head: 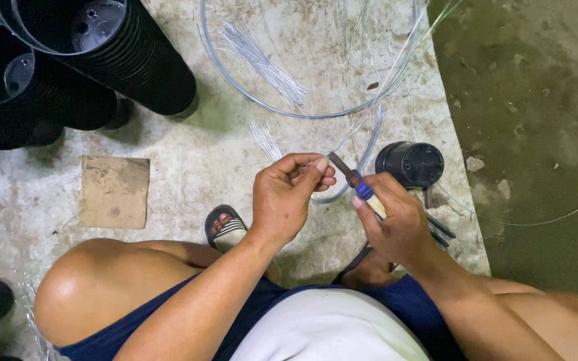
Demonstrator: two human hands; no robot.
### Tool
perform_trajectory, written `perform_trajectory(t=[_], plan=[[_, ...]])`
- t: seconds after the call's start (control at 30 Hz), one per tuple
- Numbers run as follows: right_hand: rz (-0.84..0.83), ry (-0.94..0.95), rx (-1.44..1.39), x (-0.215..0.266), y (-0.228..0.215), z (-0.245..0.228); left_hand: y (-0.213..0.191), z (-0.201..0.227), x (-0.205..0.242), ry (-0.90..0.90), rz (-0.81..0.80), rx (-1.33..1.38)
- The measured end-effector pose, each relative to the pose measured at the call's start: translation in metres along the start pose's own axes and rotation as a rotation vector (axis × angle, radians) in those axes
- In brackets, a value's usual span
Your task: The person sits on the floor and uses pliers to bend and cut thin metal wire. They repeatedly form loops and straighten sections of wire, handling the material with both hands and the tool.
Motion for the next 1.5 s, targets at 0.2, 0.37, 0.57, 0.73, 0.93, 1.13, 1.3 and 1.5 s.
perform_trajectory(t=[0.2, 0.37, 0.57, 0.73, 0.93, 1.13, 1.3, 1.5], plan=[[-0.004, -0.03, 0.054, 0.003, 0.004, 0.006, -0.005, -0.013, -0.004, -0.047, 0.007, 0.031], [0.037, -0.091, -0.065, 0.01, 0.014, 0.034, -0.009, -0.022, -0.011, -0.065, 0.047, 0.016], [0.049, 0.518, 0.204, 0.032, 0.036, 0.154, -0.012, -0.031, -0.017, -0.124, 0.059, -0.015], [0.088, 0.547, 0.56, 0.066, 0.034, 0.253, -0.01, -0.034, -0.015, -0.12, 0.003, -0.004], [0.146, 0.531, 0.635, 0.096, 0.043, 0.304, -0.003, -0.025, -0.012, -0.098, 0.028, -0.099], [0.061, 0.477, 0.771, 0.085, 0.036, 0.276, 0.003, -0.003, 0.003, 0.233, 0.083, -0.502], [0.176, 0.365, -0.092, 0.023, 0.035, 0.208, 0.006, 0.001, 0.005, 0.185, 0.094, -0.496], [0.163, 0.482, -1.225, 0.011, 0.07, 0.109, 0.008, -0.019, 0.003, 0.027, 0.025, -0.364]])
Point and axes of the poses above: each hand's wrist, its own x-axis away from the middle knuckle, its own y-axis out of the palm, z = x × y, the point moved 2 cm from there along -x, towards the middle knuckle, and after that the axes turned 7 degrees about -y, right-handed, at the moved point
